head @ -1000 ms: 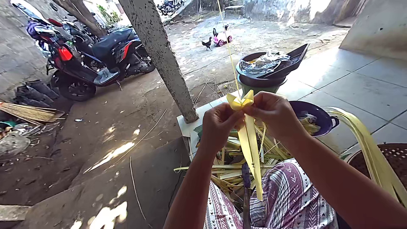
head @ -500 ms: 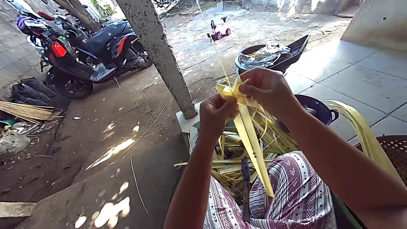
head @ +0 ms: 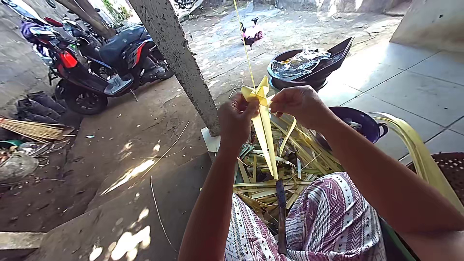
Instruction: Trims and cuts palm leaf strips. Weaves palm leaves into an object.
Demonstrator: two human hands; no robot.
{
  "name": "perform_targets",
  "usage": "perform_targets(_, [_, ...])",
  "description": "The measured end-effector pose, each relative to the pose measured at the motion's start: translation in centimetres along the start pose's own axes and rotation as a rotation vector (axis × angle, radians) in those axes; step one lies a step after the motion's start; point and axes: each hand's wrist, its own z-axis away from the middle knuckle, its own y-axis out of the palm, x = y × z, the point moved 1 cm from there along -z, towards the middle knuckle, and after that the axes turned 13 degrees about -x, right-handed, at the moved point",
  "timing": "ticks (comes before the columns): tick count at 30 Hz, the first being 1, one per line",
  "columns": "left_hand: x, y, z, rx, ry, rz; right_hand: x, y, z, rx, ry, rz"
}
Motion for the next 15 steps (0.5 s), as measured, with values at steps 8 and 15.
perform_targets(8, [-0.8,-6.1,-5.9,-0.119,0.030,-0.136,-5.5,-5.7,0.0,0.051,0.056,0.098])
perform_targets(15, [-3.0,-15.0,-10.0,-0.394,0.072,-0.285,-12.4,-11.8,2.4,-0.005,0.284,0.478])
